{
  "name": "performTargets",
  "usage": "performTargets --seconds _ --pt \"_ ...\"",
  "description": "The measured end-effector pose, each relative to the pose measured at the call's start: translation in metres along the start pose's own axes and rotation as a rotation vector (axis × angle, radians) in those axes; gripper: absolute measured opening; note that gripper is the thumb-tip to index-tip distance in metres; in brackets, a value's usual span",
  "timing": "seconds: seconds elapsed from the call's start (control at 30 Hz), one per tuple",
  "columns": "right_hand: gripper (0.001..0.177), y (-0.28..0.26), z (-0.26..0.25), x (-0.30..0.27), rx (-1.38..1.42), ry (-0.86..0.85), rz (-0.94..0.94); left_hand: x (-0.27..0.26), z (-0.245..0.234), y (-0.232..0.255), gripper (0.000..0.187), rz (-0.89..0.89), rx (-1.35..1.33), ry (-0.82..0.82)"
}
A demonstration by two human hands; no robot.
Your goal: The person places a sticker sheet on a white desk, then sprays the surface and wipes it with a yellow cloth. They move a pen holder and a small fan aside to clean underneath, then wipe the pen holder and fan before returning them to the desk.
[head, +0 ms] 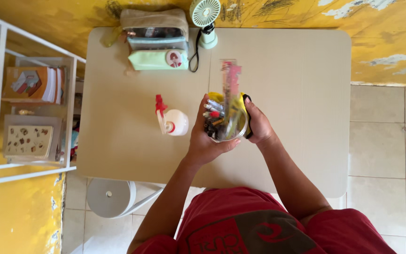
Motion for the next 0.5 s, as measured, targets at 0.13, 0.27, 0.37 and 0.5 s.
performTargets --seconds 0.13,0.27,0.37,0.5 --pt "0.056 0.022 0.033 -0.024 0.251 -0.004 0.089 -0.020 -0.003 0.012 0.131 0.058 0.086 0.040" --pt "0.057 0.046 0.050 -0.059 0.208 0.084 0.254 -0.034 -0.011 0.020 0.130 0.159 0.117 0.068" --pt "0.056 0.042 0.039 -0.076 0.007 0.159 0.245 -0.044 -0.019 0.024 0.129 0.146 0.183 0.098" --pt "0.051 0.020 0.024 -0.074 -0.089 0.132 0.061 -0.052 -0.011 0.034 0.130 0.119 0.088 0.036"
Point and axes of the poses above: each hand's wrist, its own x-axis towards the middle knuckle, its own z-axis out of the palm, y = z × x, the point moved 9 cm from there along x, towards the middle knuckle, and after that the axes turned 1 degree about x, right-handed, at the moved point
